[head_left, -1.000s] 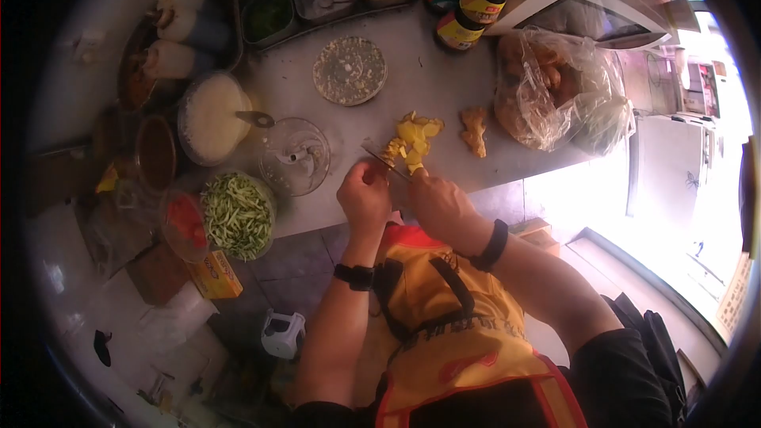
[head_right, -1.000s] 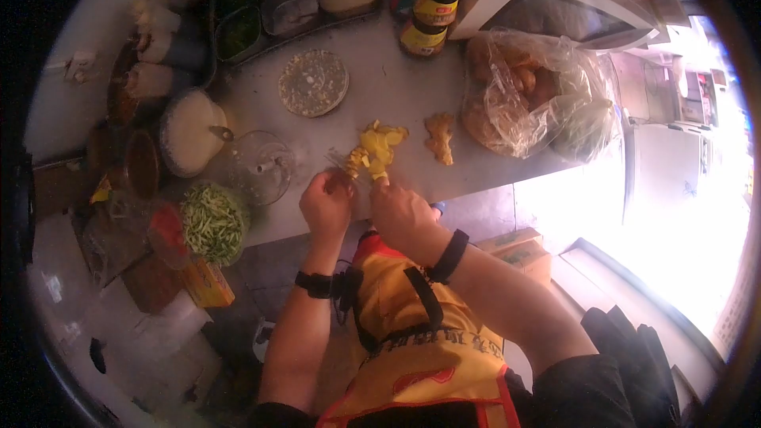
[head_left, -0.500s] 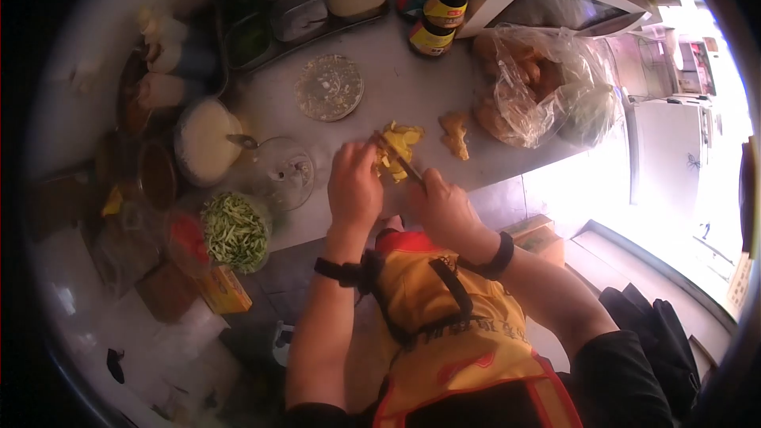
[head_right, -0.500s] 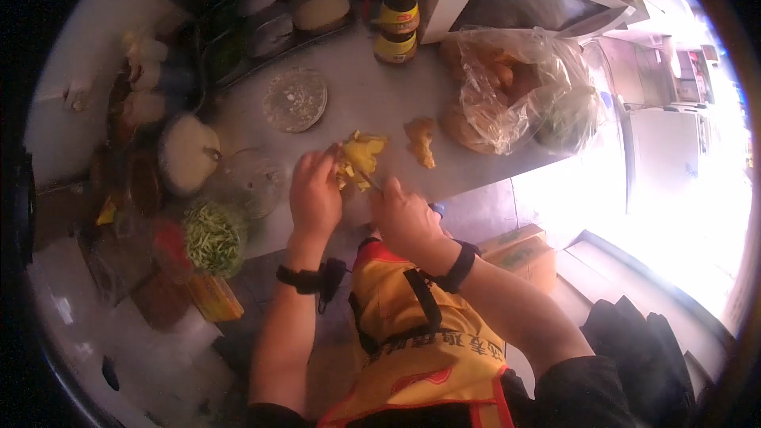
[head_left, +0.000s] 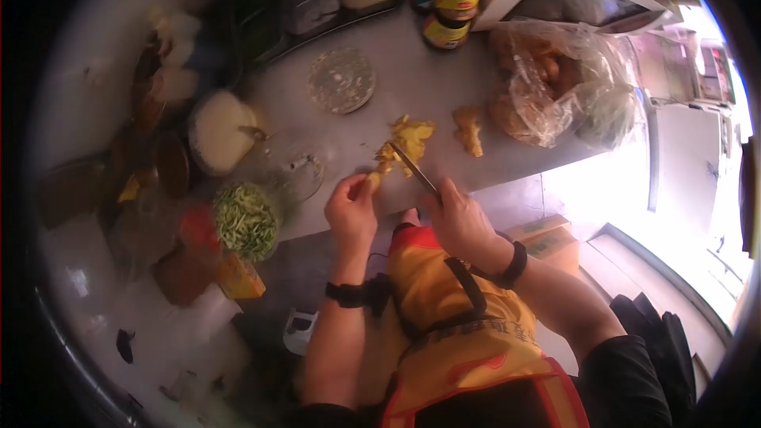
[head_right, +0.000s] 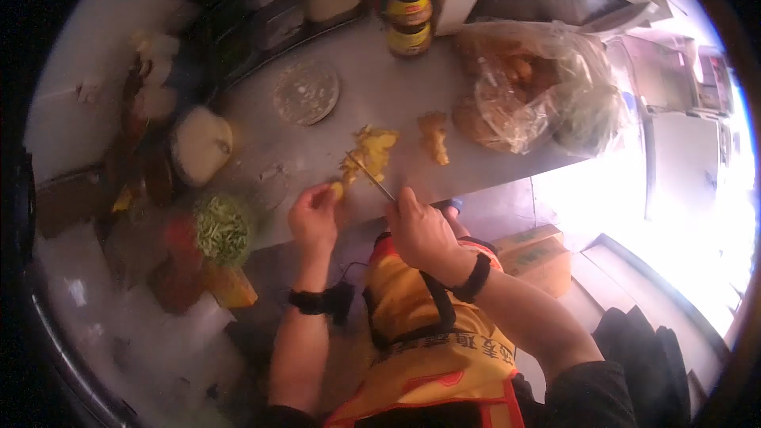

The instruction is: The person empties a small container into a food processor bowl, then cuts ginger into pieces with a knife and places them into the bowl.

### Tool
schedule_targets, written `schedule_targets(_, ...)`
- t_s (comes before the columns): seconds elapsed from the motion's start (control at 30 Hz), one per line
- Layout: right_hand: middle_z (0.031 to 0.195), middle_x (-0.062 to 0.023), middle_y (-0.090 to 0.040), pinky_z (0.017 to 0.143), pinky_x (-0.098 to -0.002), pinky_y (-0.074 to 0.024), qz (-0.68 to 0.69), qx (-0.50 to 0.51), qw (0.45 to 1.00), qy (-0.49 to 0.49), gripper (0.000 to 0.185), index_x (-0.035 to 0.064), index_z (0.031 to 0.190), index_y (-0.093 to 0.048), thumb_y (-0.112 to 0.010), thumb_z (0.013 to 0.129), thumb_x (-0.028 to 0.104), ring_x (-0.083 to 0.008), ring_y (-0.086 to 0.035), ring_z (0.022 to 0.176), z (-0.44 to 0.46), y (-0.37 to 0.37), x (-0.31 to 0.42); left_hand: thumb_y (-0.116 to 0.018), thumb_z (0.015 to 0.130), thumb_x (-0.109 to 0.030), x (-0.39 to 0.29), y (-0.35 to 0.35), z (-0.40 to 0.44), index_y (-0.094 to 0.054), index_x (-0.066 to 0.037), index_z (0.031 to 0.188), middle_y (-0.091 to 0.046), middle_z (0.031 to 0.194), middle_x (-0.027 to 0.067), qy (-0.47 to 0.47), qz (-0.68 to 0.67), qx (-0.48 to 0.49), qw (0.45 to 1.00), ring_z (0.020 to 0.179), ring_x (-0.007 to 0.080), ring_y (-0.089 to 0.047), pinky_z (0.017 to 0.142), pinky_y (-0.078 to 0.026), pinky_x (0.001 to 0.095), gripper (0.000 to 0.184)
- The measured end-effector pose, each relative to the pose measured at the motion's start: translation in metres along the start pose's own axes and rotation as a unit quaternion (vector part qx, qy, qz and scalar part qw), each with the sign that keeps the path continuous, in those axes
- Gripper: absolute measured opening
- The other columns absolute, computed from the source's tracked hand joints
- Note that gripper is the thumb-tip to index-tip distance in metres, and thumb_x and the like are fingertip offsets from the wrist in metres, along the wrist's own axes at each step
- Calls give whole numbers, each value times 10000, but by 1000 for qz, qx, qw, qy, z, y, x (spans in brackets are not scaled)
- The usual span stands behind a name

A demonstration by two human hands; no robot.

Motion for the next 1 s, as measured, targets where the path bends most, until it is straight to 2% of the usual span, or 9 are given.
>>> schedule_targets(0.1, 870, -252, -636, 698, -545, -519, -96, 63, 989, 93, 205, 11, 1028, -514, -540, 977, 208, -479, -651, 815, 1, -31, 8, -761, 886, -125, 55, -11, -12, -686, -7, 1062, -696, 891, 81, 76, -77, -14, 994, 749, 162, -667, 707, -532, 304, 225)
schedule_targets(0.23, 912, -210, -660, 721, -485, -566, -280, 113, 934, 191, 164, -1, 1023, -526, -547, 945, 142, -389, -704, 832, 3, -60, 13, -715, 902, -64, 39, -8, -14, -645, -14, 1087, -599, 1057, 101, 10, -78, -54, 995, 772, 177, -655, 695, -540, 325, 204)
schedule_targets(0.33, 993, -206, -679, 754, -465, -574, -260, 111, 952, 116, 190, -17, 1039, -560, -556, 930, 139, -354, -711, 868, 10, -55, 19, -700, 898, -41, 43, -1, -15, -643, -13, 1070, -618, 1003, 108, -24, -111, -86, 990, 769, 206, -663, 699, -540, 319, 183)
schedule_targets(0.57, 953, -205, -714, 772, -476, -579, -346, 102, 919, 159, 337, -35, 1190, -554, -575, 926, 174, -359, -727, 920, 18, -49, 44, -671, 858, -30, 15, -4, -16, -643, 3, 986, -653, 994, 148, -133, -1, -40, 990, 858, 316, -668, 734, -544, 394, 135)
schedule_targets(0.63, 915, -189, -722, 736, -443, -593, -299, 155, 940, 45, 430, -57, 1279, -454, -567, 897, 105, -368, -726, 859, 28, -62, 28, -673, 845, -31, 17, -10, -14, -643, 3, 965, -656, 1018, 155, -151, 28, -27, 988, 875, 329, -667, 745, -544, 411, 128)
schedule_targets(0.83, 929, -222, -717, 727, -490, -576, -270, 80, 957, 74, 452, 0, 1346, -435, -550, 927, 125, -416, -707, 881, 34, -75, 17, -691, 831, -2, -2, -6, -19, -614, 13, 932, -645, 1036, 178, -248, 89, -79, 961, 906, 386, -638, 771, -526, 432, 128)
schedule_targets(0.87, 929, -222, -717, 727, -490, -576, -269, 75, 957, 72, 452, 0, 1346, -435, -550, 927, 125, -416, -707, 881, 30, -75, 7, -691, 831, -2, -5, -8, -17, -614, 13, 932, -645, 1036, 178, -253, 87, -77, 960, 906, 386, -638, 771, -526, 432, 128)
schedule_targets(0.93, 973, -244, -663, 723, -465, -582, -238, 36, 957, 161, 232, -30, 1015, -564, -604, 917, 176, -404, -707, 880, 15, -62, 6, -697, 841, -6, -4, -16, -13, -617, 8, 981, -634, 1063, 187, -205, 43, -20, 978, 926, 393, -629, 789, -522, 434, 162)
schedule_targets(1.0, 1000, -241, -617, 706, -484, -570, -184, 27, 976, 116, 214, -18, 999, -576, -607, 912, 174, -413, -692, 846, 1, -27, 21, -708, 838, -17, -10, -26, -13, -624, 3, 973, -628, 1060, 180, -163, -25, 11, 986, 951, 384, -623, 816, -520, 444, 160)
Point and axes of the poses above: each hand's wrist, its own z-axis towards the middle knuckle, its own y-axis out of the back of the hand, x = y × z, the point moved 8 cm from there along z, towards the middle knuckle
